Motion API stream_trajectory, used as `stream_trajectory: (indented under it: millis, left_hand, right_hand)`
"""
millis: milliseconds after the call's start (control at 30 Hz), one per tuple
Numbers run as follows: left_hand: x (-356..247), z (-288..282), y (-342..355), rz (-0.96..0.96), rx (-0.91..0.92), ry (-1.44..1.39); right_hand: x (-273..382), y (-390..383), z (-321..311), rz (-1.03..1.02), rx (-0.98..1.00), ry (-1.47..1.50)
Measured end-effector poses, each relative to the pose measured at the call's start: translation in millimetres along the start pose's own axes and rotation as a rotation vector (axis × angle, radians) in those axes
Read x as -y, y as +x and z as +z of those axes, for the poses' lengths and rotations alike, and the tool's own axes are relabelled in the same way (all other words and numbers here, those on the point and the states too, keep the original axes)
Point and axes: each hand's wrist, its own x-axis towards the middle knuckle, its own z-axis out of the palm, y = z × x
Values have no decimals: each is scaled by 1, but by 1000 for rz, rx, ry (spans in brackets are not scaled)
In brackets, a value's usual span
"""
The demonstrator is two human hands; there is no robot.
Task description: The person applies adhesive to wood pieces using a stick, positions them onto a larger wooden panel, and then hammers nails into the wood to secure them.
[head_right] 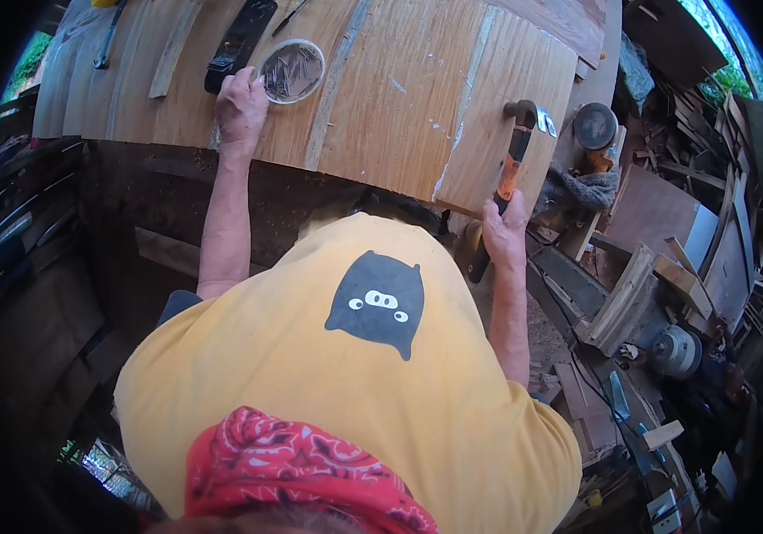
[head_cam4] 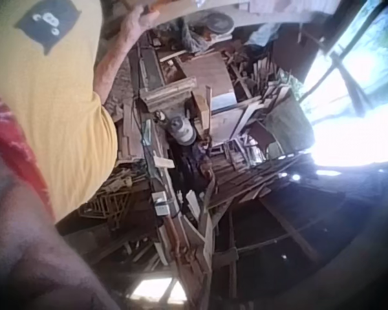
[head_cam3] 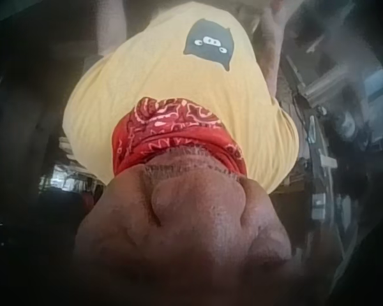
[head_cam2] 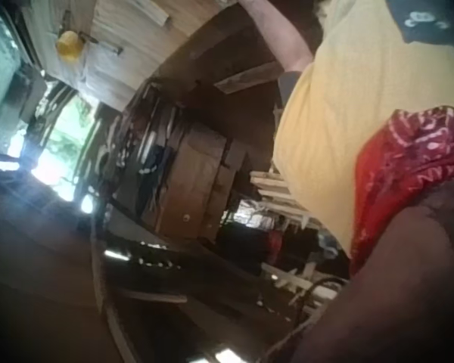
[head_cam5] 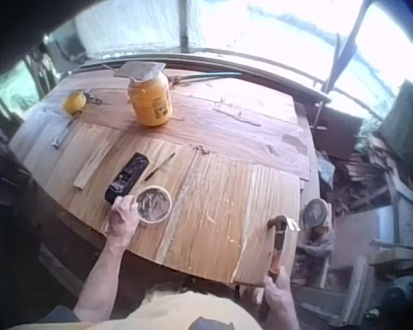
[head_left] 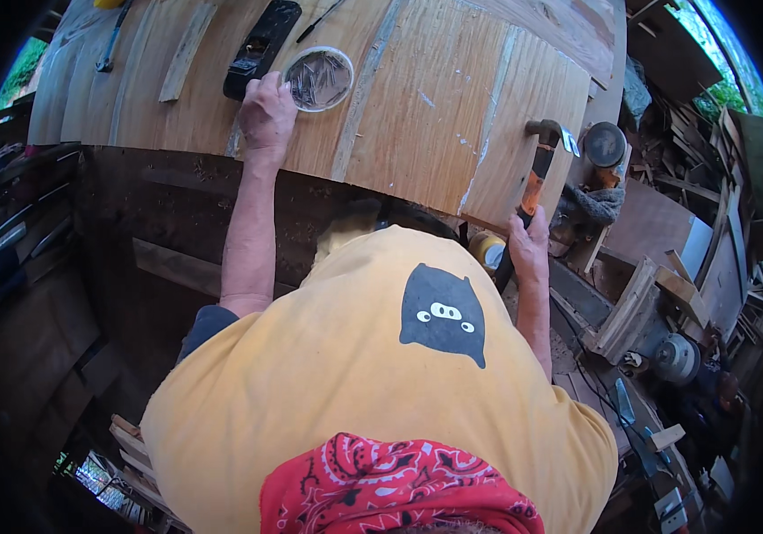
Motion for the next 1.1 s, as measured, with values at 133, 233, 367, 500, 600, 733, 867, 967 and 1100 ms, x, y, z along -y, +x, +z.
stream_trajectory:
  millis: [133,233,367,500,600,733,867,967,1100]
  left_hand:
    - [-22,-8,-6,160,-37,-95]
    - [-60,9,-10,418,29,-204]
    - [-153,69,-17,581,330,22]
    - [-229,115,-8,642,568,-12]
    - [-243,120,-28,688,561,9]
    - [-215,98,-75,741,575,-26]
    - [-198,58,-123,778,591,-130]
    - [-200,37,-142,742,626,-194]
    - [-219,55,-130,609,457,-163]
  right_hand:
    - [4,4,9,74,-22,101]
    - [12,5,10,53,-36,60]
    - [24,-1,11,94,-5,76]
    - [26,-13,11,94,-19,50]
    - [21,-24,7,94,1,132]
    - [14,-31,-4,109,70,138]
    - [10,-21,-23,113,152,142]
    - [3,-5,-42,80,188,74]
    - [-9,24,-62,33,273,32]
